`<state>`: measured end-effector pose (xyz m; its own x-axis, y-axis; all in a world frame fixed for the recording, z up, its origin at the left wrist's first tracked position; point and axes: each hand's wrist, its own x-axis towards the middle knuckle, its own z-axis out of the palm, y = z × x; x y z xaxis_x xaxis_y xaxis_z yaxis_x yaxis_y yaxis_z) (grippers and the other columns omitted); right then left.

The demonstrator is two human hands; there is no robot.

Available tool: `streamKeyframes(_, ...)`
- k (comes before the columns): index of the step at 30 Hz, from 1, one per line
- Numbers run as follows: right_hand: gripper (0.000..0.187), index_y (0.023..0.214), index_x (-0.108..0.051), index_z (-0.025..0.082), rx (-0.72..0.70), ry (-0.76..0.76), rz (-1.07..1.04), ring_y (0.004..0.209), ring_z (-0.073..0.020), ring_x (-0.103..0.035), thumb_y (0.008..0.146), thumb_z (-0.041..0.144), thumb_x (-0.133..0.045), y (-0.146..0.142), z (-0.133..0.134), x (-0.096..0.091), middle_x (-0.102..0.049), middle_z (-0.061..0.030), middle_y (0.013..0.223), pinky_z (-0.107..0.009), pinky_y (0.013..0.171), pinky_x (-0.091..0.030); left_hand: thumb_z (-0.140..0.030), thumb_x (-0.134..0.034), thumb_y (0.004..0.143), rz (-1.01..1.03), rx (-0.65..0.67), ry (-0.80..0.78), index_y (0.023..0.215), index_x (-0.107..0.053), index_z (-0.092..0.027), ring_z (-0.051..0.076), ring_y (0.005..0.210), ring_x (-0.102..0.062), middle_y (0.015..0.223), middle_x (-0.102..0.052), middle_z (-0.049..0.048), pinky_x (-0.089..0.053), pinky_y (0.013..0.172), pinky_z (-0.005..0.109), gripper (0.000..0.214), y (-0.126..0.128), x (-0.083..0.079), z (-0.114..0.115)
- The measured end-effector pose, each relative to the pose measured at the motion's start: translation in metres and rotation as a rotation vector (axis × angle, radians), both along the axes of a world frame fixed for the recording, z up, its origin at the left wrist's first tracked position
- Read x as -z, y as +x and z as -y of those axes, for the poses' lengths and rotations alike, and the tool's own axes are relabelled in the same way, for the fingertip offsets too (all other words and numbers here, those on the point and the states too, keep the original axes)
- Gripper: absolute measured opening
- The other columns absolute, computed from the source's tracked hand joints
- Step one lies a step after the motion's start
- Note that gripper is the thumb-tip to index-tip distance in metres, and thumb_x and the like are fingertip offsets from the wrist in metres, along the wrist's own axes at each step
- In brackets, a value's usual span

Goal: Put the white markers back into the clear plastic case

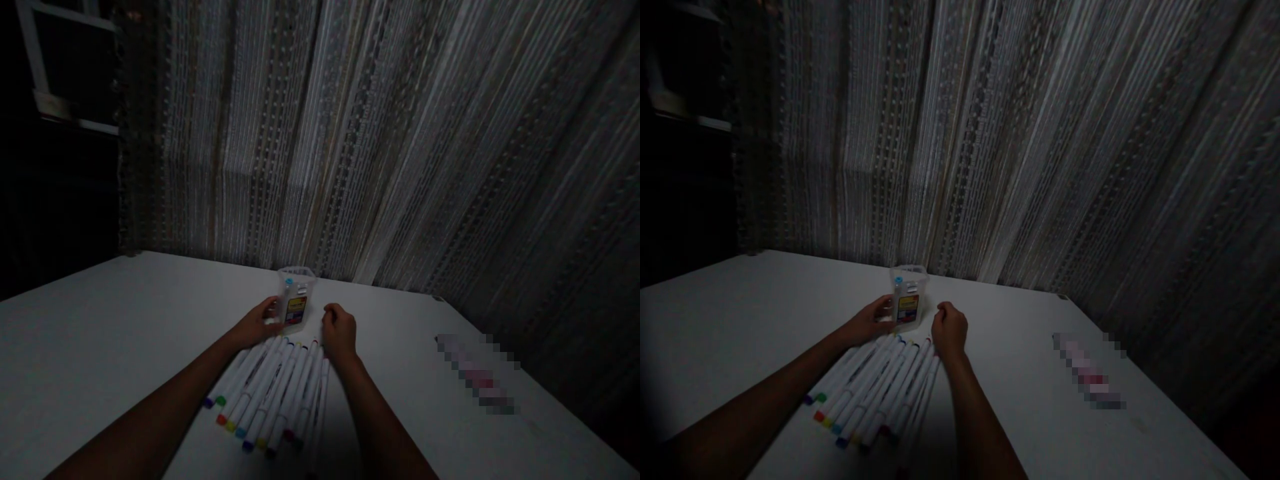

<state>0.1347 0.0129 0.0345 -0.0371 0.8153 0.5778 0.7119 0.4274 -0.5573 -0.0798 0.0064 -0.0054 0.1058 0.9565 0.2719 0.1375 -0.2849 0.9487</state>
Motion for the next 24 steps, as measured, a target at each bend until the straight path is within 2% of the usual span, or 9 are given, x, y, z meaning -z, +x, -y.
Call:
streamKeyframes(13, 0.023, 0.083, -0.066, 0.019, -0.002, -0.230, 0.230, 0.073, -0.0144, -0.060, 0.076, 0.016, -0.044, -0.007, 0.006, -0.001, -0.068, -0.0042, 0.079, -0.022, 0.063, -0.036, -0.036, -0.074, 0.058, 0.031, 0.020, -0.055, 0.122, -0.040, -0.018, 0.029, 0.109, -0.050, 0.125, -0.048, 0.0136, -0.049, 0.079, 0.039, 0.074, 0.000, -0.001, 0.002)
streamKeyframes(19, 0.022, 0.082, -0.066, 0.019, -0.011, -0.268, 0.302, 0.076, -0.0149, -0.061, 0.078, 0.018, -0.045, -0.008, 0.008, -0.001, -0.069, -0.0047, 0.083, -0.022, 0.063, -0.036, -0.038, -0.075, 0.055, 0.029, 0.014, -0.060, 0.121, -0.043, -0.017, 0.029, 0.107, -0.050, 0.122, -0.050, 0.0135, -0.048, 0.079, 0.039, 0.075, 0.002, -0.008, 0.006)
streamKeyframes(24, 0.025, 0.080, -0.067, 0.018, -0.020, -0.317, 0.353, 0.074, -0.0155, -0.061, 0.079, 0.017, -0.043, -0.010, 0.009, 0.000, -0.069, -0.0068, 0.082, -0.023, 0.061, -0.035, -0.032, -0.072, 0.057, 0.016, -0.004, -0.053, 0.121, -0.041, -0.017, 0.028, 0.109, -0.049, 0.125, -0.047, 0.0134, -0.046, 0.084, 0.041, 0.073, 0.002, -0.007, 0.007)
